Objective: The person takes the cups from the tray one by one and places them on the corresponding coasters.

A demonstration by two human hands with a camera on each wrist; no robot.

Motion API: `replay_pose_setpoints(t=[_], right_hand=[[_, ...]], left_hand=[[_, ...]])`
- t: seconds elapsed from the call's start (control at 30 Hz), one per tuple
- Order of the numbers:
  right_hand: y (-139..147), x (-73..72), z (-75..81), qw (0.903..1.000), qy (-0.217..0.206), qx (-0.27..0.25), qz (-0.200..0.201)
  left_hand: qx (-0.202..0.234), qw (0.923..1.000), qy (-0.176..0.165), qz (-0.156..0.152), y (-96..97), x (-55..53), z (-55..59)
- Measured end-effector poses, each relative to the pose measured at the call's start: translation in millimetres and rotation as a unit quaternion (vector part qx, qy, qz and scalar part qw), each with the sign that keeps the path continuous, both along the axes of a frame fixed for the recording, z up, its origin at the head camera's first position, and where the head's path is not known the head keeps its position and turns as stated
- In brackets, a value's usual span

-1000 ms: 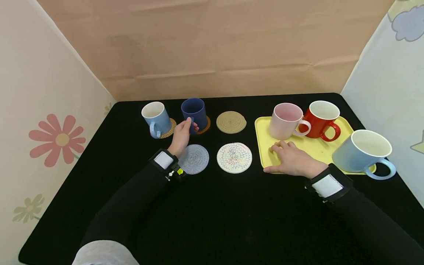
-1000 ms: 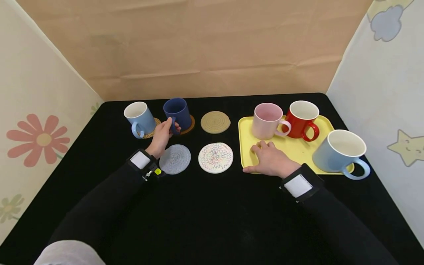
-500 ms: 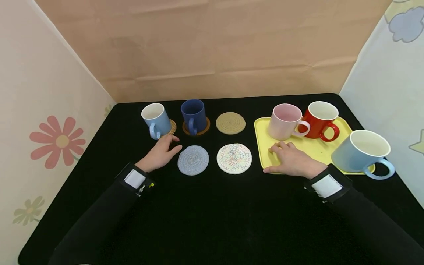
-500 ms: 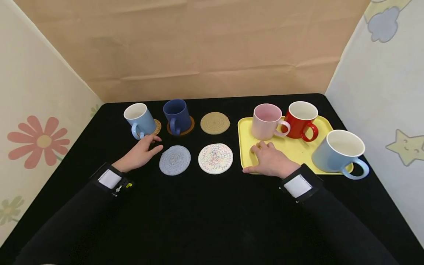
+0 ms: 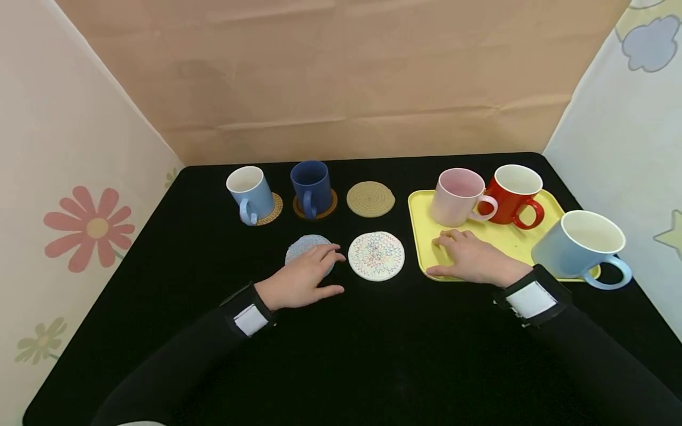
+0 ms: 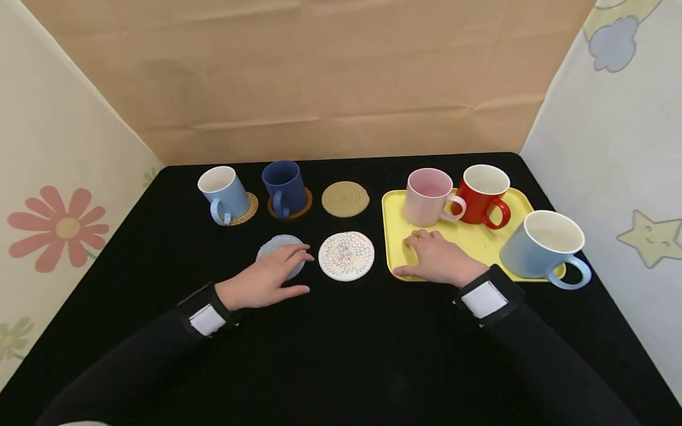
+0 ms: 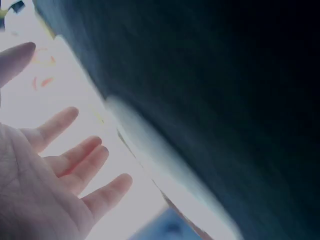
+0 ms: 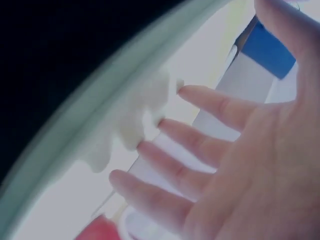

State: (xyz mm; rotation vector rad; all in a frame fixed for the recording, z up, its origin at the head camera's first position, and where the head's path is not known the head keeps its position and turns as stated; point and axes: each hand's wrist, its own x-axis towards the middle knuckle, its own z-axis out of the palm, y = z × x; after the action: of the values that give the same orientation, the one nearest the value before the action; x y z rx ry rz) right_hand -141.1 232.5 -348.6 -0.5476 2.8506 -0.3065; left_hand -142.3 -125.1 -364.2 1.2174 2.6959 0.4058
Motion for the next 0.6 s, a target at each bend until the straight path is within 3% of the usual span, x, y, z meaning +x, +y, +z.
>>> replay_pose_setpoints(t=[0.17,0.3,0.4,0.47,0.53,0.6], right_hand=[[16,-5.7,9.6,0.9959,0.038,-0.082,-0.002],[27,-9.4,22.2,0.976,0.144,-0.157,-0.045],[32,-12.5,30.0,0.9515,0.223,-0.193,-0.086],[35,-14.5,32.4,0.9394,0.248,-0.21,-0.111],[37,-16.7,32.7,0.9353,0.24,-0.221,-0.137],[40,-18.8,31.1,0.9373,0.211,-0.227,-0.16]], left_hand=[[-0.038,0.9952,-0.002,-0.09,28.0,13.3,-2.6],[-0.048,0.989,-0.012,-0.139,38.5,21.3,-3.1],[-0.056,0.9871,-0.019,-0.149,40.5,22.8,-3.7],[-0.06,0.9868,-0.021,-0.149,40.5,21.8,-3.7],[-0.062,0.9877,-0.026,-0.141,40.2,18.5,-3.1],[-0.064,0.9895,-0.035,-0.125,40.5,12.3,-1.1]])
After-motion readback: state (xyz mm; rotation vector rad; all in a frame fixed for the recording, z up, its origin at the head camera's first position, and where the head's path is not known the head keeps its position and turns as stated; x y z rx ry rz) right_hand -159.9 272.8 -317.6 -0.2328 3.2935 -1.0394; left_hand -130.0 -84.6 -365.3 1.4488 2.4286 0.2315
